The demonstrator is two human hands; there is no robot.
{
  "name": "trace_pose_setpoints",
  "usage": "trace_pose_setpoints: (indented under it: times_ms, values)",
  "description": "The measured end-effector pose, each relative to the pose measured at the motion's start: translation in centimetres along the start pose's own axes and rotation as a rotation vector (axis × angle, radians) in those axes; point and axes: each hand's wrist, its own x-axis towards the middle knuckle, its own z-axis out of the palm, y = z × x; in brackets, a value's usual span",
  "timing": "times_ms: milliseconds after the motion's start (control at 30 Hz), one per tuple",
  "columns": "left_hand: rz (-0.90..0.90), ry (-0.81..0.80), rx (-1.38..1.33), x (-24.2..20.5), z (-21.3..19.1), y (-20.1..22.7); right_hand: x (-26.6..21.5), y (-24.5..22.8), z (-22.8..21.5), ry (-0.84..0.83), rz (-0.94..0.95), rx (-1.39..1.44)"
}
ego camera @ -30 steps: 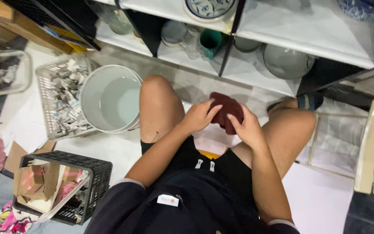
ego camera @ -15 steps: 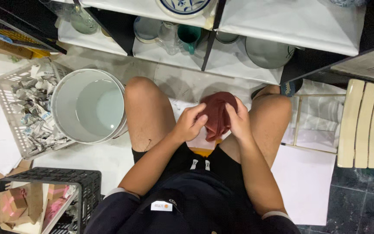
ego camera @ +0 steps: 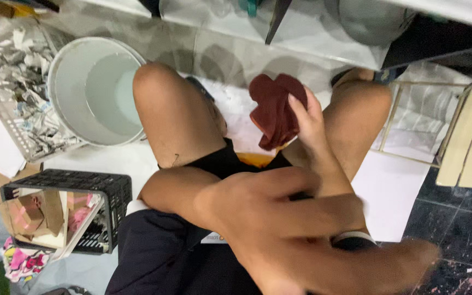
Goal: The person sits on the floor and wipes several small ceramic items, including a white bowl, a blue-and-white patterned bowl, and a small beige cup, using a maroon cloth. The person picks up each item from a nearby shelf, wipes it, and places it back.
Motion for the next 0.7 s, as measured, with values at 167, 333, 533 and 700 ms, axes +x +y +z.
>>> trace_pose_setpoints:
  times_ms: [167,333,533,700]
  values:
    - [0.030,0.026,-0.033,1.3,-0.3,0.4,0.1,-0.8,0.2,-0.047,0.002,0.034]
    - [-0.120,-0.109,-0.184,-1.0,-0.9,1.9,-1.5,-1.1,0.1,-0.005,-0.037,0.136]
    - [-0.708,-0.223,-0.015,-8.4,3.1,-5.5,-1.9,-1.4,-0.1,0.022,-0.130,0.007]
    - [-0.913,-0.340,-0.217,-15.8,8.1,-8.0,-1.5,-1.9,0.5,-0.029,-0.339,-0.298]
